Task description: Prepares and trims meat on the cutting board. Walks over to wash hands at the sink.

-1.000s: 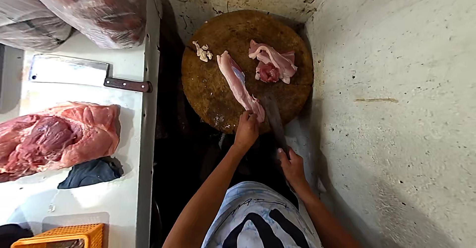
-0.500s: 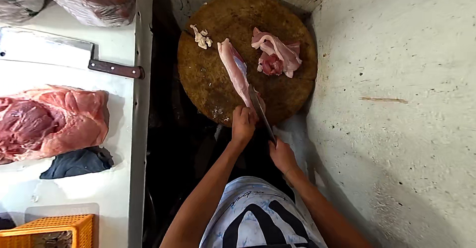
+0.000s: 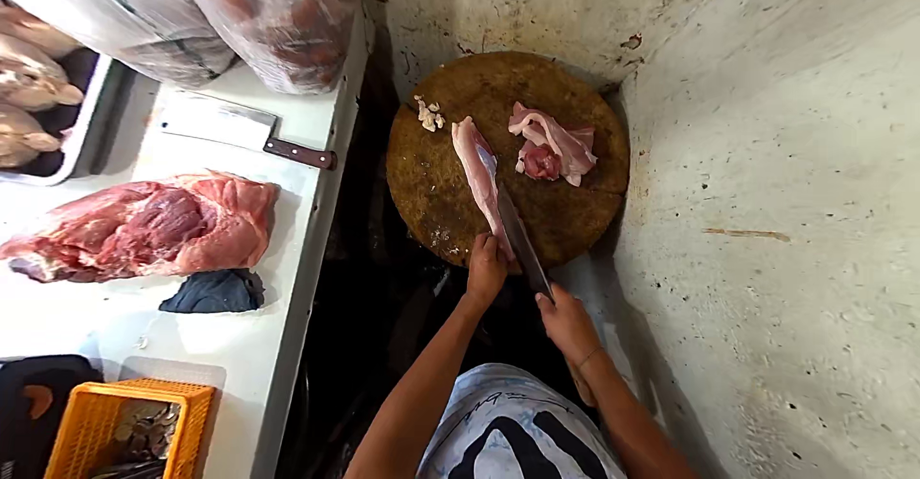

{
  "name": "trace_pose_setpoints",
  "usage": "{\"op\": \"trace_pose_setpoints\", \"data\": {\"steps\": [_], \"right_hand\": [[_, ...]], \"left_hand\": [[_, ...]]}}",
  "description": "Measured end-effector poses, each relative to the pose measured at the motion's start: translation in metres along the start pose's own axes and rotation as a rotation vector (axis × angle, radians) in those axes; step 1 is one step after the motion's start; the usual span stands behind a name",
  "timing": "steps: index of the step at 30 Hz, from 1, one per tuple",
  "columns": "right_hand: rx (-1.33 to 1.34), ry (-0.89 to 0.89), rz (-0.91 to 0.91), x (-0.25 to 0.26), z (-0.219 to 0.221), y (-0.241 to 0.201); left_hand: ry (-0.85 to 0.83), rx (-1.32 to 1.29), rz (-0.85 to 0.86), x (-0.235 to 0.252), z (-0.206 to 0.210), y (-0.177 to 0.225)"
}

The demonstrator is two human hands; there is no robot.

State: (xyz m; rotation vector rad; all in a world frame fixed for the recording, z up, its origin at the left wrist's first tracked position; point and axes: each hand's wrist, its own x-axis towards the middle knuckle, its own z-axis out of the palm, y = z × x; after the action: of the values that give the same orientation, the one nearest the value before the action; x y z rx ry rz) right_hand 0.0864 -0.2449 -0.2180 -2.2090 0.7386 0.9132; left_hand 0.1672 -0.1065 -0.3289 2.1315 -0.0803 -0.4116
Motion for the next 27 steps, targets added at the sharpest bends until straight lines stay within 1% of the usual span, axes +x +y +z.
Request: {"op": "trace_pose_setpoints", "data": {"steps": [2,6,8,10,12,13,16,17,18,19,20,21,22,23,24,25,27], "right_hand": [[0.02,0.052,-0.043,0.006,0.004,0.008],[0.132,0.208,-0.161,0.016,0.022,0.035],[0.213,0.265,-0.181,0.016,0.026,0.027],[0.254,0.345,-0.233,0.022,0.011,-0.003],[0.28,0.453,-0.351,0.027,-0.012,-0.049],[0.32,0.521,-0.451,0.027,-0.023,-0.074],[0.498,0.697,-0.834,0.022,-0.052,-0.14],[0.534,0.739,-0.911,0.022,-0.055,-0.155],[0.545,0.77,-0.943,0.025,-0.053,-0.164],[0.519,0.792,-0.919,0.033,-0.046,-0.167],[0.437,0.79,-0.824,0.047,-0.036,-0.164],[0.289,0.722,-0.65,0.062,-0.026,-0.157],[0.124,0.547,-0.41,0.075,-0.021,-0.153],[-0.01,0.322,-0.166,0.09,-0.021,-0.153],[-0.079,0.185,-0.015,0.107,-0.019,-0.15],[-0.112,0.135,0.048,0.116,-0.017,-0.148],[-0.138,0.14,0.046,0.122,-0.014,-0.147]], "left_hand": [[-0.016,-0.001,-0.003,-0.001,-0.001,-0.004],[-0.122,-0.033,-0.01,0.004,-0.015,0.004],[-0.135,-0.056,0.017,0.005,-0.029,0.002],[-0.086,-0.059,0.037,0.015,-0.045,0.002],[0.018,-0.063,0.057,0.03,-0.065,0.0],[0.067,-0.062,0.061,0.039,-0.076,-0.002],[0.171,-0.05,0.067,0.072,-0.106,-0.001],[0.188,-0.044,0.064,0.082,-0.113,0.0],[0.192,-0.032,0.046,0.092,-0.118,0.0],[0.19,-0.016,0.017,0.102,-0.121,0.0],[0.189,0.001,-0.007,0.114,-0.123,0.001],[0.185,0.021,-0.024,0.127,-0.125,0.003],[0.168,0.04,-0.034,0.138,-0.124,0.005],[0.141,0.057,-0.029,0.149,-0.122,0.007],[0.102,0.074,-0.005,0.159,-0.119,0.008],[0.06,0.103,0.033,0.171,-0.114,0.007],[0.009,0.202,0.112,0.193,-0.107,0.003]]}}
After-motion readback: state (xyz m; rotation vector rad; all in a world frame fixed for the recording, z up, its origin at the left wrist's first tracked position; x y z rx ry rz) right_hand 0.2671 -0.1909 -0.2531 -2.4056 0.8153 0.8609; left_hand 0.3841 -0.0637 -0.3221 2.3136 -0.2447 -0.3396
